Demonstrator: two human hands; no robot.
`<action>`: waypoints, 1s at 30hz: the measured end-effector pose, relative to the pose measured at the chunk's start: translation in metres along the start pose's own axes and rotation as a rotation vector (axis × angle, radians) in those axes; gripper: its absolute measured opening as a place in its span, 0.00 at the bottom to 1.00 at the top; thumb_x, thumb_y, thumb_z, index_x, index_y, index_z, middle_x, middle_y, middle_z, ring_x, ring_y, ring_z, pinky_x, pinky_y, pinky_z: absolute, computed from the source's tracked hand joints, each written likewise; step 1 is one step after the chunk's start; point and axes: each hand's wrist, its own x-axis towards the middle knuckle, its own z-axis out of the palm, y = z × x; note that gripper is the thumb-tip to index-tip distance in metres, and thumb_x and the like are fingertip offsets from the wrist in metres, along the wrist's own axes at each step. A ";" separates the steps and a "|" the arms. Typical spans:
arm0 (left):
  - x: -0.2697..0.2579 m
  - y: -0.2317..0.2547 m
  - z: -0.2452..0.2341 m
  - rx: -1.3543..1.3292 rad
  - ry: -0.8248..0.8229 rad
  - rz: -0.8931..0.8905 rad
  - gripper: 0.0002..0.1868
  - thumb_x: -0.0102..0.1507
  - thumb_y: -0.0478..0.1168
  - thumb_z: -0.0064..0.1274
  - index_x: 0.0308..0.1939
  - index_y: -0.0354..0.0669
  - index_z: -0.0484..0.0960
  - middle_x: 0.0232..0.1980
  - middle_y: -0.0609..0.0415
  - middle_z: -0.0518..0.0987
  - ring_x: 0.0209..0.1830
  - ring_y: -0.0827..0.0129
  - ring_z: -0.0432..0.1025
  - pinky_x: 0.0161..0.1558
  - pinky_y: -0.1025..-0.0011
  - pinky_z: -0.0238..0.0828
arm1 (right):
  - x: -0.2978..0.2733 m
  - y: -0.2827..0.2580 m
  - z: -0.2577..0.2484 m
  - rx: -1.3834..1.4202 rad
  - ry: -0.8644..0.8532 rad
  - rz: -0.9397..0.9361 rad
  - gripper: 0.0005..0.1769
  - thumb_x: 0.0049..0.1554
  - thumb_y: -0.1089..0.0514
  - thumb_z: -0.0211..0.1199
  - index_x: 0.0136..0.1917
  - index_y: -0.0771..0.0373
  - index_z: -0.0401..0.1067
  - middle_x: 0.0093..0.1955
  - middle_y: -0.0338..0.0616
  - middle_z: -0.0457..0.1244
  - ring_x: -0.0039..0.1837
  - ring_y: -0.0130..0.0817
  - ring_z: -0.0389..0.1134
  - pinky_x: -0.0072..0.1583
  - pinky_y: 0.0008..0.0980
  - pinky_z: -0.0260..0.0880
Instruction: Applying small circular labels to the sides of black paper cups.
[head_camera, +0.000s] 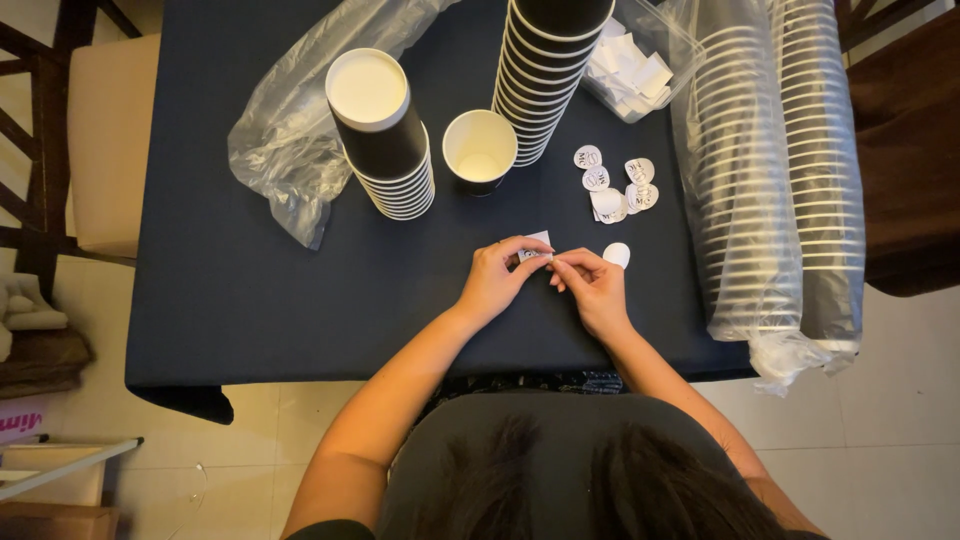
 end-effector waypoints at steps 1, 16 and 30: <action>0.000 0.001 0.000 0.000 0.000 0.001 0.06 0.61 0.35 0.64 0.43 0.48 0.89 0.42 0.55 0.87 0.47 0.61 0.81 0.48 0.69 0.79 | 0.000 0.000 0.000 0.000 0.000 -0.001 0.05 0.61 0.74 0.62 0.49 0.81 0.77 0.45 0.59 0.68 0.39 0.35 0.73 0.39 0.24 0.75; 0.002 0.002 -0.003 0.078 -0.011 0.084 0.17 0.53 0.45 0.74 0.42 0.51 0.85 0.60 0.52 0.78 0.54 0.54 0.77 0.59 0.58 0.74 | -0.011 0.003 0.002 -0.122 -0.012 -0.023 0.03 0.60 0.72 0.63 0.49 0.76 0.74 0.45 0.52 0.66 0.40 0.30 0.72 0.42 0.26 0.75; 0.011 0.009 -0.019 0.003 0.326 0.187 0.02 0.63 0.34 0.62 0.37 0.43 0.84 0.43 0.54 0.83 0.36 0.69 0.77 0.39 0.76 0.76 | 0.072 -0.088 -0.029 -0.684 0.363 -0.406 0.07 0.66 0.69 0.64 0.43 0.65 0.75 0.34 0.50 0.63 0.37 0.37 0.63 0.43 0.35 0.63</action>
